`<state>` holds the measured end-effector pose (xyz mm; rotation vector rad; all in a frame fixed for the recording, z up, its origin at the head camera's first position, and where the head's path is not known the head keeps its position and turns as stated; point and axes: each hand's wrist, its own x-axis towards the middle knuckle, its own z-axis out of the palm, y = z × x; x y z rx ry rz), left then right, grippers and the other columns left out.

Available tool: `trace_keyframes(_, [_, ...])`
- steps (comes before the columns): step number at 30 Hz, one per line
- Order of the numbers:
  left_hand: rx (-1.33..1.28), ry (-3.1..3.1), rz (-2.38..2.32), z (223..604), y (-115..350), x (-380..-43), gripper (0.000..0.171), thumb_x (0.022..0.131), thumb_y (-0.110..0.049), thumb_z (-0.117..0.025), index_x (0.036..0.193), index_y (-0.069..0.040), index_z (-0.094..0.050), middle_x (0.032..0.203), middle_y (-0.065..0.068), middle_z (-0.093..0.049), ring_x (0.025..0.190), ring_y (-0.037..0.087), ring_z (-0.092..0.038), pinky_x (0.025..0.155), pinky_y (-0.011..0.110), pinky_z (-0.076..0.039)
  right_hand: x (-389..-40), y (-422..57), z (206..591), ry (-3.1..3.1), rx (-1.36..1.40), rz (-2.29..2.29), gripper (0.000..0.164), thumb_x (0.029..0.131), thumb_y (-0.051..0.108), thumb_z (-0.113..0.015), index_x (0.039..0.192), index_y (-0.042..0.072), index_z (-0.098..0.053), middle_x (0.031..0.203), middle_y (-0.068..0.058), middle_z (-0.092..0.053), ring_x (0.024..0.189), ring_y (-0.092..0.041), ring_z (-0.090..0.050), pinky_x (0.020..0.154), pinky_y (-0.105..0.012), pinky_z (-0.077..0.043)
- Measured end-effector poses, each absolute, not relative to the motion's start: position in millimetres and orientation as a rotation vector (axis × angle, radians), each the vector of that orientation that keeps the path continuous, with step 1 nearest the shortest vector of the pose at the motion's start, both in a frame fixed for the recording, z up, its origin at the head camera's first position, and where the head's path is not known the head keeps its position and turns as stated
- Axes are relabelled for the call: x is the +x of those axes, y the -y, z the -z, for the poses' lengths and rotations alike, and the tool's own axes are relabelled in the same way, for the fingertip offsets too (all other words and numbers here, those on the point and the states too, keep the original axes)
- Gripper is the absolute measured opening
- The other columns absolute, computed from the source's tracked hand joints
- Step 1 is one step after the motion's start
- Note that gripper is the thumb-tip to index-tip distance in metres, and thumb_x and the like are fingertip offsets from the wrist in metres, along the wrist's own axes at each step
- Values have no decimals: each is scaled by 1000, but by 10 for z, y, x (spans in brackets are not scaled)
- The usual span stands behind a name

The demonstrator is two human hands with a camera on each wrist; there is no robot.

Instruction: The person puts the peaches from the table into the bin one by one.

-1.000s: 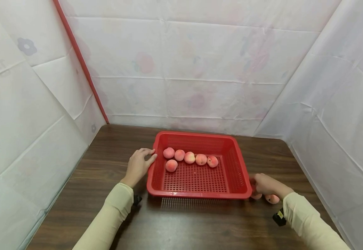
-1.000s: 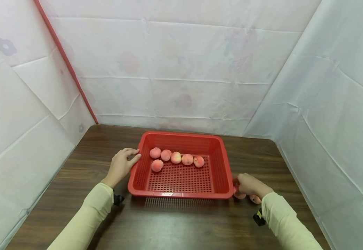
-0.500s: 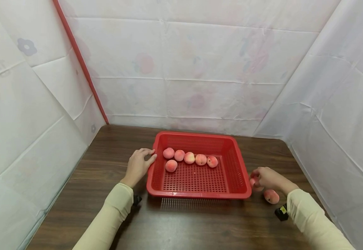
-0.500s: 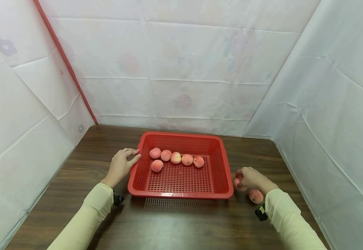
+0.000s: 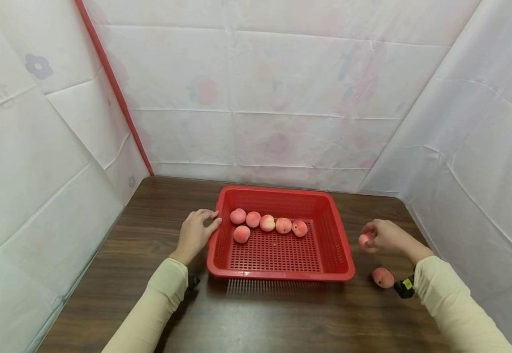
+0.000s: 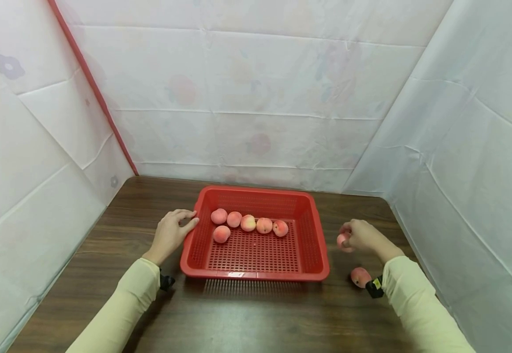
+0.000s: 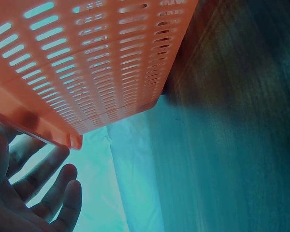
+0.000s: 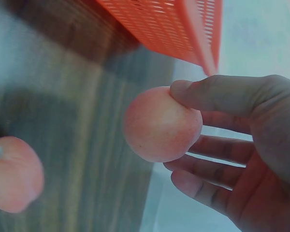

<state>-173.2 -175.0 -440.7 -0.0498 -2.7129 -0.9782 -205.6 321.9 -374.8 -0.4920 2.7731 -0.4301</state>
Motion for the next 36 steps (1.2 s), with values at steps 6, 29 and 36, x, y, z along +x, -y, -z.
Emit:
trace_keyframes(6, [-51, 2706, 981, 4405, 1756, -1742, 35, 90, -30, -69, 116, -7, -71, 116, 14, -68, 109, 34, -58, 96, 53, -48, -2126, -3189, 3569, -2811, -508, 435, 33, 79, 13, -75, 107, -3, -68, 91, -10, -65, 80, -20, -56, 69, -32, -45])
trace_keyframes(29, [-64, 2706, 982, 4442, 1771, -1760, 35, 90, -31, -69, 117, -8, -71, 116, 14, -69, 109, 33, -58, 95, 53, -48, -2288, -3004, 3385, -2954, -581, 413, 37, 82, 13, -73, 113, -4, -66, 105, -20, -64, 93, -30, -59, 77, -43, -47])
trace_keyframes(36, [-65, 2706, 988, 4458, 1774, -1770, 35, 90, -30, -69, 117, -8, -71, 117, 14, -68, 110, 33, -58, 95, 53, -47, -2307, -2898, 3329, -2951, -574, 437, 38, 84, 15, -72, 117, -4, -65, 112, -22, -64, 100, -34, -58, 81, -46, -47])
